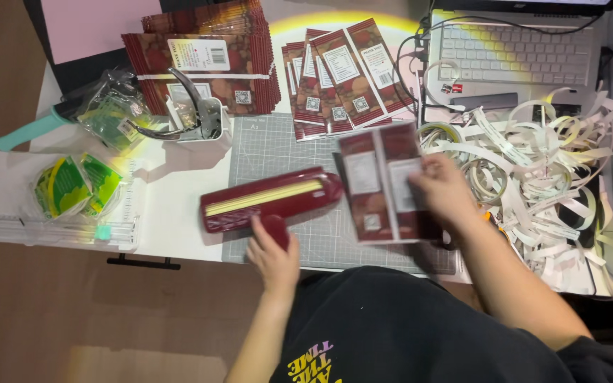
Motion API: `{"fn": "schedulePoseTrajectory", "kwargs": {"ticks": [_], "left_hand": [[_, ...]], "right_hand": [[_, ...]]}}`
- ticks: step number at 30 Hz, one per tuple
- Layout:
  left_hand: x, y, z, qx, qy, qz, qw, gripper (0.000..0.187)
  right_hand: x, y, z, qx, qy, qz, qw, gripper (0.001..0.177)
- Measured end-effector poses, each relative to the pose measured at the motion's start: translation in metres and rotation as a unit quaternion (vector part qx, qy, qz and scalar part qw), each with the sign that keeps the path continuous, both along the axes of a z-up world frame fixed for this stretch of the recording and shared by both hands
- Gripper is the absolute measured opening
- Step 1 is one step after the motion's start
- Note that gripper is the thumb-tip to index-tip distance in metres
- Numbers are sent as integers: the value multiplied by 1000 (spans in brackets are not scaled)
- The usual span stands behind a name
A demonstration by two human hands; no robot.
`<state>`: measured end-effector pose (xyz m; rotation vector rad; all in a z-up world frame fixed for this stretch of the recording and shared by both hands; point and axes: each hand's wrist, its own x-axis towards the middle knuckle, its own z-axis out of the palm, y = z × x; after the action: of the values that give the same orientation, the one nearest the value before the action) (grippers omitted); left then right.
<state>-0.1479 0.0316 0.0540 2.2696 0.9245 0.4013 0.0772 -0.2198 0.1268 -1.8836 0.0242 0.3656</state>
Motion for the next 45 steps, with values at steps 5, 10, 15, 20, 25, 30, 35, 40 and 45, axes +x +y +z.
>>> {"fn": "schedulePoseTrajectory", "kwargs": {"ticks": [5,10,15,20,25,30,35,40,45], "left_hand": [[21,-41,34,-77,41,-88,992,103],[39,-40,81,-123,185,-201,954,104],[40,7,78,35,110,-158,981,65],[75,57,85,-115,46,-130,984,43],[87,68,67,-254,47,-51,965,14],[89,74,94,-339,-48,-65,937,10],[92,83,89,-331,-16,-109,937,17],[93,87,81,-357,-23,-75,931,40],[92,91,80,-337,10,-81,938,42]], "right_hand": [[30,3,67,178,-13,-31,983,33],[54,46,44,280,-25,-29,959,33],[70,95,5,340,6,38,940,30],[72,133,1,358,62,79,928,29],[54,133,43,319,144,146,925,38],[63,103,16,146,224,276,923,72],[74,88,-29,210,223,254,917,61],[78,83,-41,161,151,241,945,62],[89,93,-29,174,166,273,931,77]]}}
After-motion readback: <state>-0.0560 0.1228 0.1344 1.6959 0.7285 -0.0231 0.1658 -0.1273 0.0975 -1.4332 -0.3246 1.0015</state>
